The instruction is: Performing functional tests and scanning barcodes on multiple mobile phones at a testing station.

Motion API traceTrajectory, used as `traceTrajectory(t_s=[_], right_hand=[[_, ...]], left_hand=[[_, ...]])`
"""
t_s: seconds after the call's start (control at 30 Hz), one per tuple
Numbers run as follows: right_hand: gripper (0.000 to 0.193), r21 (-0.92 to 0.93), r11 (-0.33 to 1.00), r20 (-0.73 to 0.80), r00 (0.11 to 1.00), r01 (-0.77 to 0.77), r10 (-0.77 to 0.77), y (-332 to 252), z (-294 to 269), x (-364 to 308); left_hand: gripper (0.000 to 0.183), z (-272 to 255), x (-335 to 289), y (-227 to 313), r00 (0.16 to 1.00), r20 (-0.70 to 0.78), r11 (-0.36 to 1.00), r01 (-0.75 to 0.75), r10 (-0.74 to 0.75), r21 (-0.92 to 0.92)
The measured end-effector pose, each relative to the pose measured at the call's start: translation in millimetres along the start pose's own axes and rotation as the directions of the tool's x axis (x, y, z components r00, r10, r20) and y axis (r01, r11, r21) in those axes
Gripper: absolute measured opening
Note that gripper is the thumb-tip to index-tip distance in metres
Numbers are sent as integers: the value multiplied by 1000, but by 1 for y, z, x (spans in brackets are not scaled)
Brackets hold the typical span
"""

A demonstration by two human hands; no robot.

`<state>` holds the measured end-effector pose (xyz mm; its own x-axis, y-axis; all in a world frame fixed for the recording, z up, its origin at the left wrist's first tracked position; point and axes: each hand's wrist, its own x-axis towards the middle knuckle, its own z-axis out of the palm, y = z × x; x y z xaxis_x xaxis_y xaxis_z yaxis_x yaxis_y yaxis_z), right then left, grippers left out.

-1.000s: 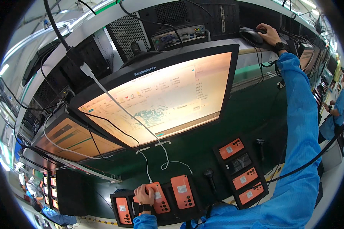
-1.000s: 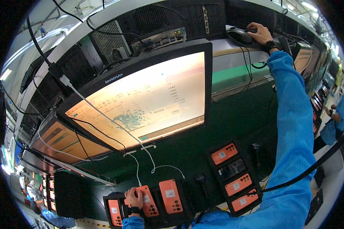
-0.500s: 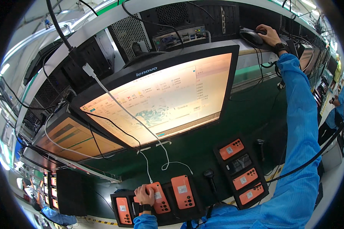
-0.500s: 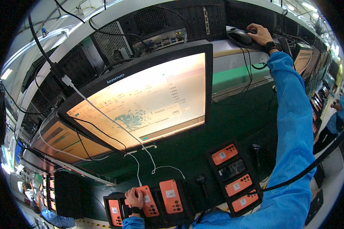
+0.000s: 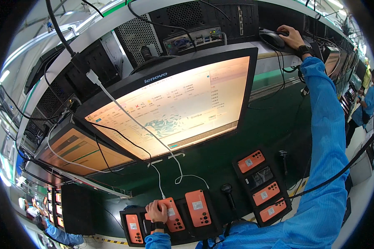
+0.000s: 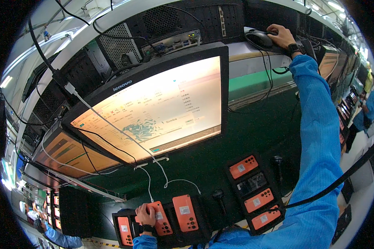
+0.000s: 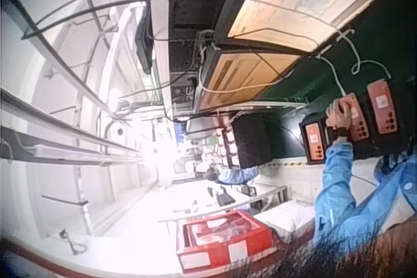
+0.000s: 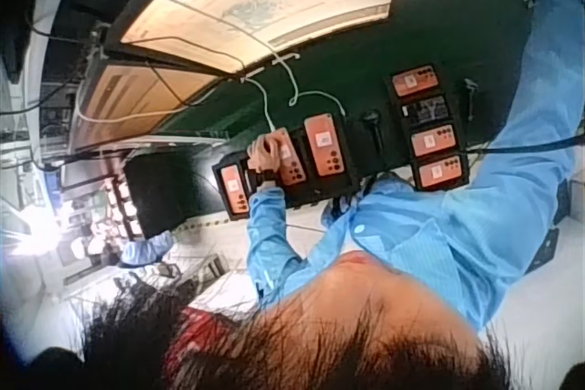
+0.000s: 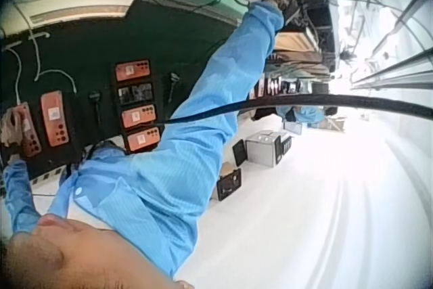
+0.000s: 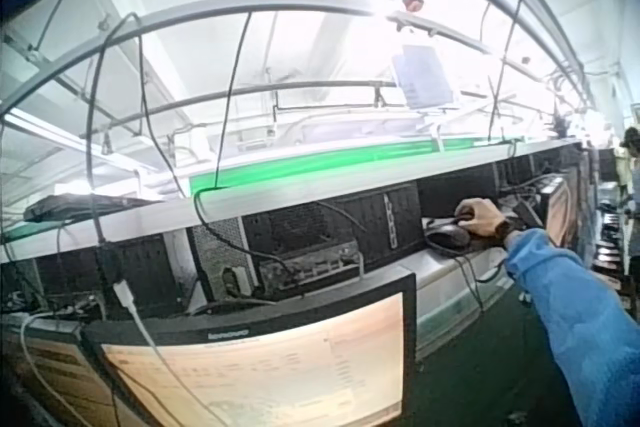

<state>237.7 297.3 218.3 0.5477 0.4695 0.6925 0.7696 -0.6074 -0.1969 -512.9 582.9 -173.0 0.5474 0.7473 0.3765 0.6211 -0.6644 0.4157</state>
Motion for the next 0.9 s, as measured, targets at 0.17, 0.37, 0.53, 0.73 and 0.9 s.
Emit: traceTrajectory(t_s=[0.17, 0.37, 0.53, 0.73, 0.9], right_hand=[[37, -18, 1000, -18, 1000, -2, 1, -1, 1, -1], [36, -11, 1000, 3, 1000, -19, 19, -5, -1, -3], [36, -21, 1000, -21, 1000, -3, 3, -4, 0, -2], [36, 45, 999, -9, 1000, 0, 0, 0, 1, -2], [35, 14, 1000, -5, 1000, 6, -6, 1, 0, -1]], left_hand=[[26, -2, 0, 2, 1000, 4, 1000, 4, -4, 19], [28, 1, -1, -4, 999, 28, 1000, 15, -16, 17], [28, 2, 0, -5, 999, 48, 1000, 18, -19, 17], [28, -5, 0, 4, 998, 49, 999, 45, -46, 18], [33, -6, 0, 1, 993, 94, 997, 69, -72, 29]])
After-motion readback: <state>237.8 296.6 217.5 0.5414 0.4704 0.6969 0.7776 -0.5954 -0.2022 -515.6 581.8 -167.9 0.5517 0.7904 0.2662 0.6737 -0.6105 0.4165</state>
